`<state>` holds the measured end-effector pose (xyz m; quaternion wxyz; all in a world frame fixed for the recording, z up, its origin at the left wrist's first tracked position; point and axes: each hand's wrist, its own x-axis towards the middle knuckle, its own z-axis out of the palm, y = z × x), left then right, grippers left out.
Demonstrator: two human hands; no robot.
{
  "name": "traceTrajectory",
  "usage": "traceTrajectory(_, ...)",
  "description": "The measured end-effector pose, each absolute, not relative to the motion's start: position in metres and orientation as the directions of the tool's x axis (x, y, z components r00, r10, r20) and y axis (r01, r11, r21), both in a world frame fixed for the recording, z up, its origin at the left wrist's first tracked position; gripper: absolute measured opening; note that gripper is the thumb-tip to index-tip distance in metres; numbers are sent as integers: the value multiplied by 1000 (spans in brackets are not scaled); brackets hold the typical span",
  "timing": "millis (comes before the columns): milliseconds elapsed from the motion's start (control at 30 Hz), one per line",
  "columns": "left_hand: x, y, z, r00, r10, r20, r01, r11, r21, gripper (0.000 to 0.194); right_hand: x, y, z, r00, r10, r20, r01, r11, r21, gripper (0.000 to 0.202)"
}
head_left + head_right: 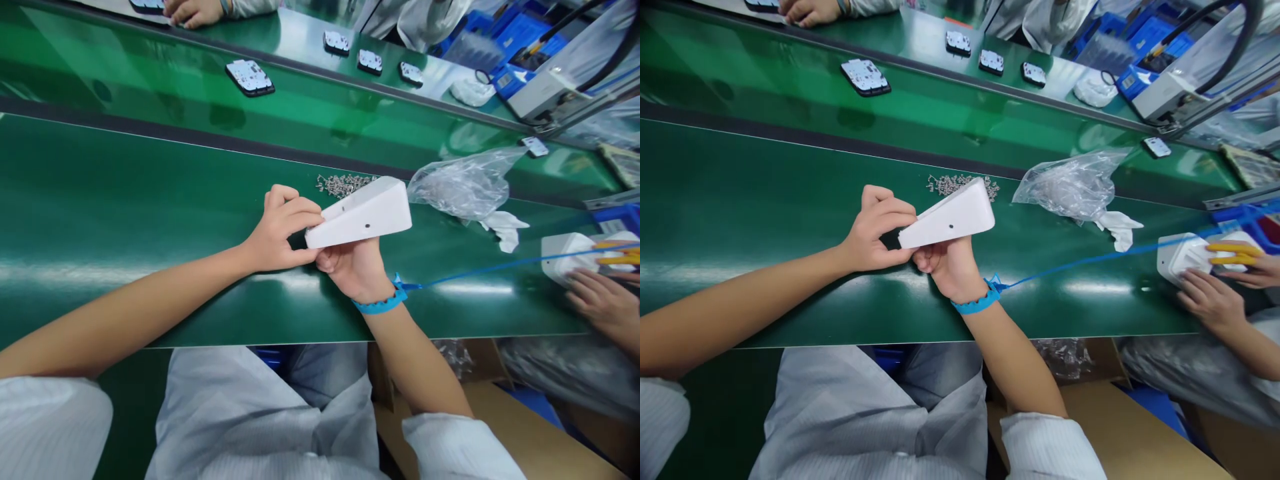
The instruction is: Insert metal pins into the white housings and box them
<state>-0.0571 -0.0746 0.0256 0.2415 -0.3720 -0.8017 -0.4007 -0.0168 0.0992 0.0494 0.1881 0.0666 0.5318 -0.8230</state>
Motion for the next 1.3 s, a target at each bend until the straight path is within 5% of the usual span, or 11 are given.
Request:
traceTrajectory(200, -58, -78, 25, -631, 341, 697, 770, 390, 506, 19, -18, 101, 53, -870, -380, -314, 458, -387, -800, 60)
traceTrajectory(733, -55, -74, 26, -651, 304, 695, 749, 405, 525, 24, -17, 101, 51, -790, -495, -363, 543, -289, -788, 50)
traceTrajectory(800, -53, -82, 26, -586, 333, 739, 795, 411, 446, 20, -12, 103, 48, -787, -488, -377, 538, -245, -806, 45)
traceTrajectory(900, -45, -112, 28, -367, 416, 832, 883, 436, 171, 10, 0, 117, 47, -762, -536, -364, 436, -8, -900, 45)
traceTrajectory(1033, -31, -167, 29, -127, 582, 803, 867, 458, -195, 11, 8, 152, 53, -562, -805, -193, -45, 262, -964, 32)
traceTrajectory(1100, -24, -182, 30, -52, 669, 742, 863, 404, -303, 15, -2, 170, 51, -733, -677, -61, -222, 323, -920, 28)
traceTrajectory(1200, -15, -181, 34, -22, 743, 669, 881, 330, -338, 23, -36, 182, 42, -929, -248, 276, -371, 634, -678, 16)
traceTrajectory(1300, -9, -166, 38, -87, 766, 637, 911, 320, -260, 33, -75, 177, 33, -888, -257, 380, -417, 798, -435, 10)
